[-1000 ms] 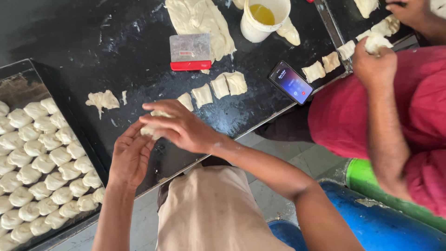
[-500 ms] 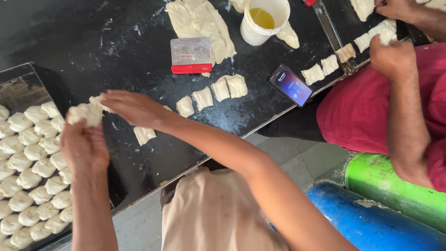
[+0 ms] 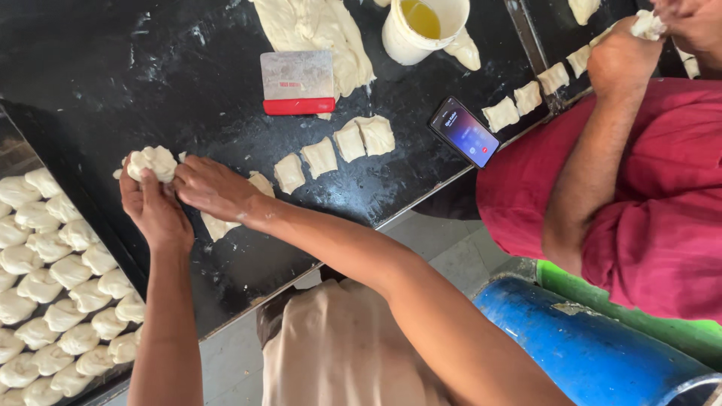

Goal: The person shapes portions of dough by hand, rolling them into small balls and placing them in a grid on a metal tray.

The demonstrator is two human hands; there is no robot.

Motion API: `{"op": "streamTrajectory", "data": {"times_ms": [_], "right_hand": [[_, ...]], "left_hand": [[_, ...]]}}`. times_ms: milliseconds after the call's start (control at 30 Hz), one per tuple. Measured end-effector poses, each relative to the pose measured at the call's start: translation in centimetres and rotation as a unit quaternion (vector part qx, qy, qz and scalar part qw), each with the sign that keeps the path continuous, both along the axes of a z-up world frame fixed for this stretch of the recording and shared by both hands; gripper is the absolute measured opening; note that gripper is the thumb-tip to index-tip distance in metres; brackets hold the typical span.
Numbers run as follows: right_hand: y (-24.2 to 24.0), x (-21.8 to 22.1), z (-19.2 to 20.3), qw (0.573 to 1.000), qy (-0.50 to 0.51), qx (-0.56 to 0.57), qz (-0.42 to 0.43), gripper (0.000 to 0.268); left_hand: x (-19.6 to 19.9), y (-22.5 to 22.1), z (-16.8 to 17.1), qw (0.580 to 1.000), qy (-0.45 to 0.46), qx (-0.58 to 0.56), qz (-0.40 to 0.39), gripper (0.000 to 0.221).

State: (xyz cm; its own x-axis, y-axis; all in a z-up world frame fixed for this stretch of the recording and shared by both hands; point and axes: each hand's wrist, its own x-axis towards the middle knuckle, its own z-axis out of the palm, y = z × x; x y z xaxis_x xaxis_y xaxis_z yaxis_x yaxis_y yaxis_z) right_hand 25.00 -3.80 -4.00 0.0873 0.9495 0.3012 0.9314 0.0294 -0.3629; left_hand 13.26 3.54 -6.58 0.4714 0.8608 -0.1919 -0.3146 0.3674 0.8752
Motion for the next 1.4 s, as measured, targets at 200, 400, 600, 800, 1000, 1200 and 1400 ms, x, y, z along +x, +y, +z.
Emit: {"op": "streamTrajectory", "data": {"times_ms": [200,400,600,800,1000,1200,1400], "right_hand": [[-3.0,0.7,5.5,0.909,0.293,-0.294,-0.034,0.014],[-7.1,3.5,10.3,0.963,0.251,0.094,-0.004,0.028],[-7.7,5.4,11.3,0.928,0.344,-0.022,0.142,0.033],[-10.6,0.2,11.1,0.978,0.099,0.146,0.116,0.050],[-7.9,-1.5,11.6,0.952,0.291,0.057,0.080,0.034],[-5.3,-2.6,12.8,0.656,0.720,-0.221,0.049,0.039],[-5.3,-6.9,16.8,0.862,0.468,-0.182,-0.071,0.022]], "left_hand": [[0.6,0.5,1.6,0.998,0.023,-0.042,-0.028,0.028],[-0.5,-3.1,8.8,0.988,0.019,-0.053,-0.142,0.028],[-3.8,-6.0,14.1,0.954,0.179,0.075,-0.228,0.045],[-5.8,-7.0,14.4,0.979,0.080,-0.113,-0.153,0.042],[-9.6,-6.8,14.9,0.976,0.121,-0.004,-0.183,0.040],[-12.3,-5.8,14.1,0.954,0.143,0.195,-0.175,0.032],[-14.4,-4.3,9.2,0.964,0.144,0.191,-0.118,0.019]]}}
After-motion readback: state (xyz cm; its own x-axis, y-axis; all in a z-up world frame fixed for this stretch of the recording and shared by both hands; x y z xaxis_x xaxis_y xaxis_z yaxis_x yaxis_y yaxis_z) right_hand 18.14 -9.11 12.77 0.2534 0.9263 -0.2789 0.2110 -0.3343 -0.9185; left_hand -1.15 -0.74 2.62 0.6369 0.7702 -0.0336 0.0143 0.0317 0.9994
